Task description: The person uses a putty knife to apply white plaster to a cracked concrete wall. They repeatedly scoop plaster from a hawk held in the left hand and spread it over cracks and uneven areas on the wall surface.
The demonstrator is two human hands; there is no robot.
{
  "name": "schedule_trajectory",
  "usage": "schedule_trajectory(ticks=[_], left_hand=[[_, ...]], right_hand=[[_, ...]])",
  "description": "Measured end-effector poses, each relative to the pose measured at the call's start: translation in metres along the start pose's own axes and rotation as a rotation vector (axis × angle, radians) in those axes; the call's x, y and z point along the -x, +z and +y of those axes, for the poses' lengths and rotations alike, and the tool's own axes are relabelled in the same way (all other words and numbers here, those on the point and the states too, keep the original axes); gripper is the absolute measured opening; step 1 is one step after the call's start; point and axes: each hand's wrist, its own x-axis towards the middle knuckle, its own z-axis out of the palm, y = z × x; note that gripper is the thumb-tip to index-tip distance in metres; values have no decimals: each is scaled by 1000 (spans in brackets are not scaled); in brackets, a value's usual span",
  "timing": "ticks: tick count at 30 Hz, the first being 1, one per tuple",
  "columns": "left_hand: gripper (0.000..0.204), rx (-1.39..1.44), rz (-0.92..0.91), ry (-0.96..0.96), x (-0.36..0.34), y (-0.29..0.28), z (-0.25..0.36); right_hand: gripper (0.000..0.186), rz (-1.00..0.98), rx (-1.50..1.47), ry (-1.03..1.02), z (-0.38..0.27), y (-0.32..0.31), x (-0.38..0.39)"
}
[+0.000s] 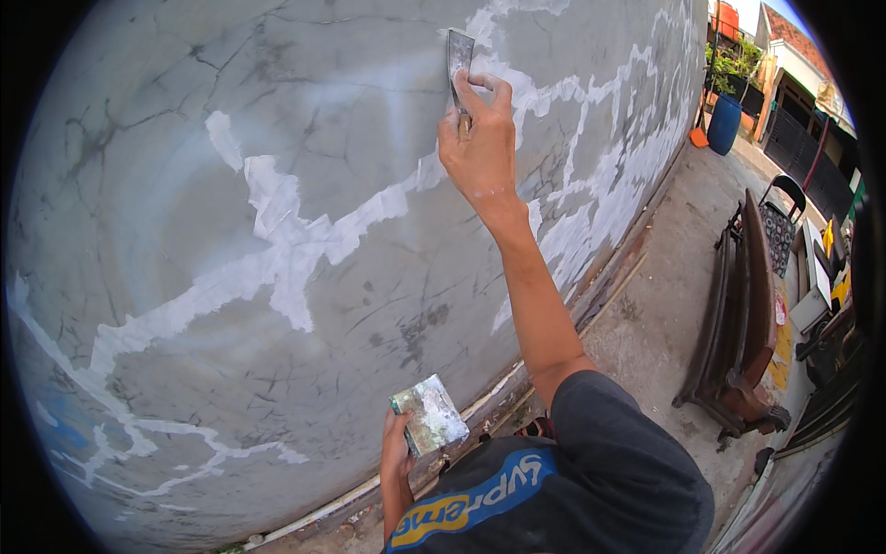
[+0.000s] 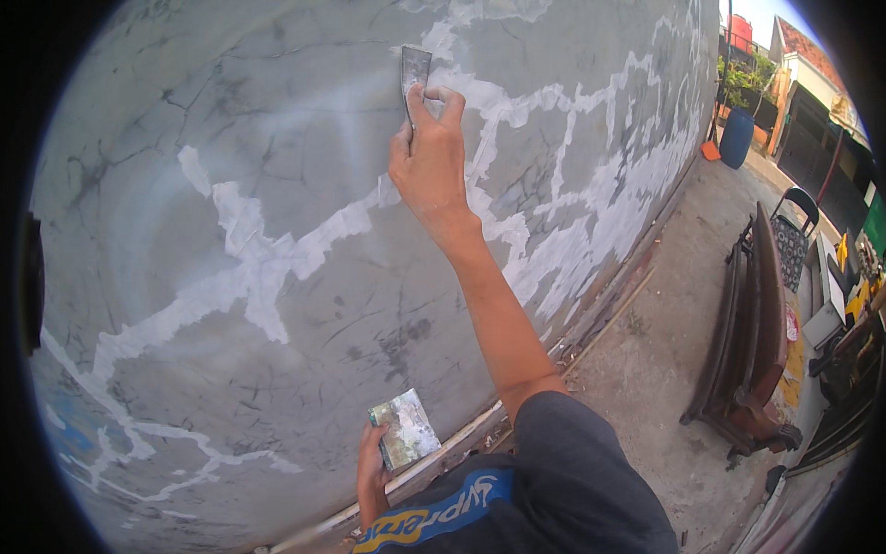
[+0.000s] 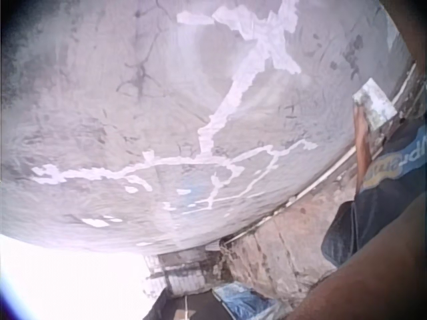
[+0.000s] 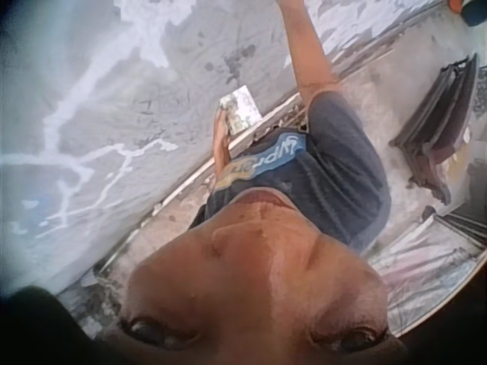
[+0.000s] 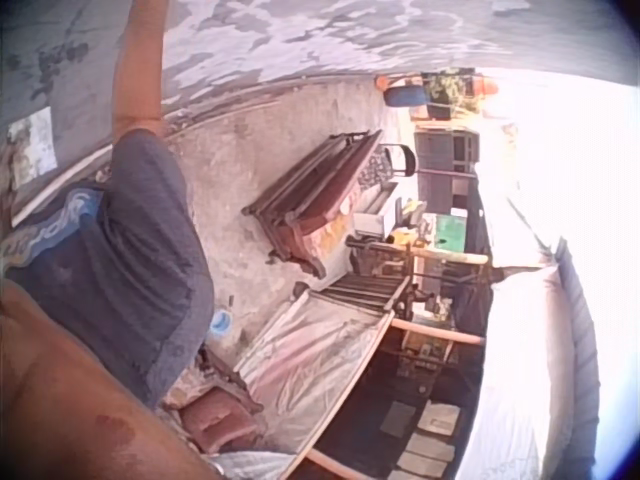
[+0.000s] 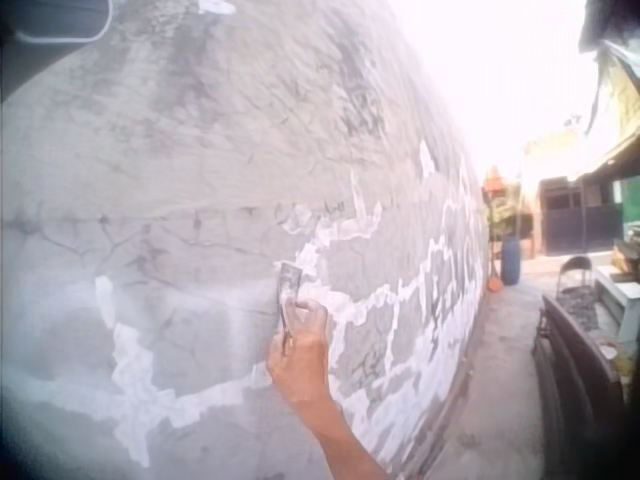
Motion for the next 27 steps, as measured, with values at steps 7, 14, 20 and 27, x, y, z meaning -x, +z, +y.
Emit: schedule_trajectory(ticks=[7, 14, 20, 27], left_hand=[[35, -28, -45, -11, 3, 7, 3], [35, -40, -83, -9, 4, 9, 5], [40, -11, -108, -58, 3, -1, -3], [40, -15, -112, -36, 1, 3, 0]], right_hand=[[41, -216, 39, 19, -14, -38, 9], [38, -284, 23, 82, -11, -50, -37], [40, -366, 73, 75, -18, -74, -46], [41, -425, 211, 10, -21, -68, -44]])
